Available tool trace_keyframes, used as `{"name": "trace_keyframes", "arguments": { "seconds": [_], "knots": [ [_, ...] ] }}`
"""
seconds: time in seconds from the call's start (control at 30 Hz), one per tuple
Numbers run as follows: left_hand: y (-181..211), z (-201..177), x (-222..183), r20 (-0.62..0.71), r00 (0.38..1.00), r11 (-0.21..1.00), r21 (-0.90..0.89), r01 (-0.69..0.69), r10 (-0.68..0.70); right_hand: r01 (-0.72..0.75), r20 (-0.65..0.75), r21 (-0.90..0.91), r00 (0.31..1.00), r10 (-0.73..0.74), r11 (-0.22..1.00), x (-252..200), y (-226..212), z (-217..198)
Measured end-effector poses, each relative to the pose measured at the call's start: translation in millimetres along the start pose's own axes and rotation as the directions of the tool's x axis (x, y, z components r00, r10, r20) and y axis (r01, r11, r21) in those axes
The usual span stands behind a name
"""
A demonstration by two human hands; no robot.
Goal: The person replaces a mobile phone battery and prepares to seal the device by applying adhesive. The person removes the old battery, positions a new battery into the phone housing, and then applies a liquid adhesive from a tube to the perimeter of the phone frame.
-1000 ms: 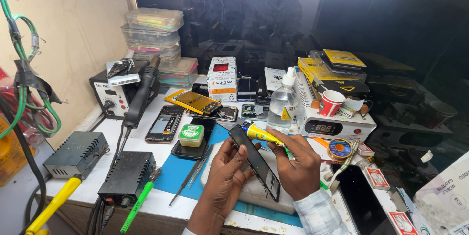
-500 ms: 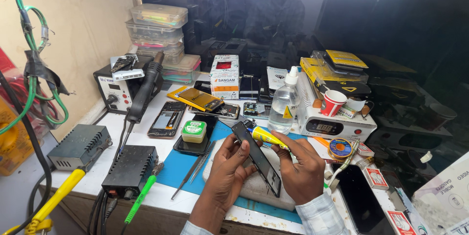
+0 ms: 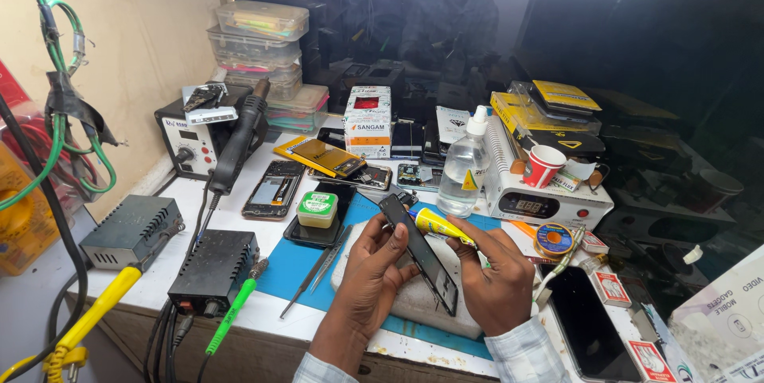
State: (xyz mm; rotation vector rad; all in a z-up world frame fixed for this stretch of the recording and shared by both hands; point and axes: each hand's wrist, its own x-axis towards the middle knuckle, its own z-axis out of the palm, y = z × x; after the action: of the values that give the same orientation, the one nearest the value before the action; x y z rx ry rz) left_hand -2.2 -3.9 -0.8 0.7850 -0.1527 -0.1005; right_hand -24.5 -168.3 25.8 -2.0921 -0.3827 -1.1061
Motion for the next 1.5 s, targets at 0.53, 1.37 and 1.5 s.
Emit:
{"name": "trace_keyframes", "arguments": {
  "seconds": [0.53, 1.37, 1.5],
  "knots": [
    [2.3, 0.8, -1.0, 0.001, 1.0, 1.0, 0.018, -0.002, 0.002, 0.002, -0.006, -0.006, 1.0, -0.002, 1.0, -10.5, 0.7, -8.5],
    [3.0, 3.1, -4.3, 0.018, 1.0, 1.0, 0.006, -0.015, 0.015, -0.12, 0.029, -0.031, 0.992, 0.121, 0.992, -27.6, 2.5, -22.3],
    [1.7, 1.5, -4.8, 0.039, 0.999, 1.0, -0.004, -0.021, 0.021, -0.031, -0.011, 0.026, 0.999, 0.031, 0.999, -32.2, 3.7, -24.7]
  ]
}}
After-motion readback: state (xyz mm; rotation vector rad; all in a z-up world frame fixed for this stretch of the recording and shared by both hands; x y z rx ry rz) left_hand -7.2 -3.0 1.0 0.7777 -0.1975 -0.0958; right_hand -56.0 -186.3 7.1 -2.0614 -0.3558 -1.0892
